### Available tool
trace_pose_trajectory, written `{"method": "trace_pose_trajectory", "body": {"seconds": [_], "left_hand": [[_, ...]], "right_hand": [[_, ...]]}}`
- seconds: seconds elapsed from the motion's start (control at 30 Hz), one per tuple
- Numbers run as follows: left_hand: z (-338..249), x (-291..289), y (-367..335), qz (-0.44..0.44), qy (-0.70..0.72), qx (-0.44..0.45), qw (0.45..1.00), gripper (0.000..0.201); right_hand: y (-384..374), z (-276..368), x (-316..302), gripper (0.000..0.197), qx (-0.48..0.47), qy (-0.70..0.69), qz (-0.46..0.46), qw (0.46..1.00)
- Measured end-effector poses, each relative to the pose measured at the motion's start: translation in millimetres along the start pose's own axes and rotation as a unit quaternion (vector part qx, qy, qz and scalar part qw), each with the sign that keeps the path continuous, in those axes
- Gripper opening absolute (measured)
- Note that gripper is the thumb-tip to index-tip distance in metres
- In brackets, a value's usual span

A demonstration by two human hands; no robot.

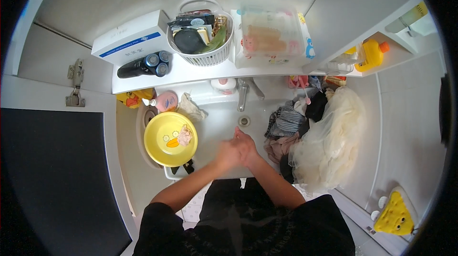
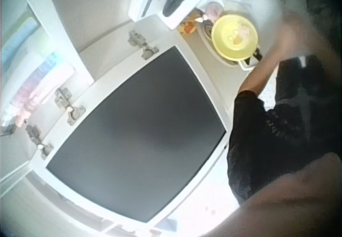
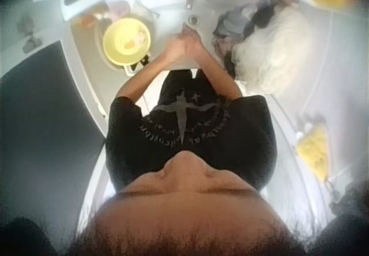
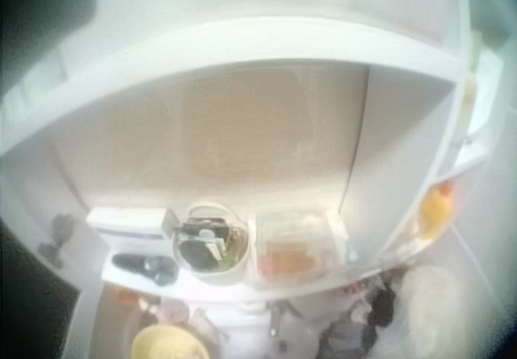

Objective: The person turns on the faucet to wet a cloth, rubs a bar of soap onto it, and scrubs the cloth by hand over the sink.

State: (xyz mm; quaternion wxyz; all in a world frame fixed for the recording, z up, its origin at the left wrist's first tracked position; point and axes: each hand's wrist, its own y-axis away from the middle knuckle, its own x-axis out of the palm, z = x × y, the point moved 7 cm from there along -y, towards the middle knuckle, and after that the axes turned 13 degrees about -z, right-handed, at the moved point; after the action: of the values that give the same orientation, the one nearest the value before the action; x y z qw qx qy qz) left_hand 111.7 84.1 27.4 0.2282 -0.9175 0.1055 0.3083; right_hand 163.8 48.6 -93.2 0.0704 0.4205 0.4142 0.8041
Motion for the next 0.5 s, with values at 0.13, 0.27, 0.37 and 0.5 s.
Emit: {"method": "trace_pose_trajectory", "body": {"seconds": [0.13,0.27,0.37,0.5], "left_hand": [[32.3,-12.3,-16.3,-0.04,-0.076,-0.069,0.994,0.021],[-16.6,2.0,6.0,0.053,-0.043,0.058,0.996,0.023],[23.9,-13.7,-7.5,-0.011,-0.092,-0.028,0.995,0.024],[-17.3,-4.0,-1.9,0.013,-0.073,0.02,0.997,0.024]], "right_hand": [[20.5,10.5,25.8,0.026,-0.044,-0.059,-0.127,0.989],[5.7,4.6,10.5,0.026,0.027,-0.116,0.081,0.99],[20.7,9.3,30.0,0.028,-0.048,-0.053,-0.157,0.985],[-10.4,4.7,-19.6,0.032,-0.081,-0.103,-0.031,0.991]]}}
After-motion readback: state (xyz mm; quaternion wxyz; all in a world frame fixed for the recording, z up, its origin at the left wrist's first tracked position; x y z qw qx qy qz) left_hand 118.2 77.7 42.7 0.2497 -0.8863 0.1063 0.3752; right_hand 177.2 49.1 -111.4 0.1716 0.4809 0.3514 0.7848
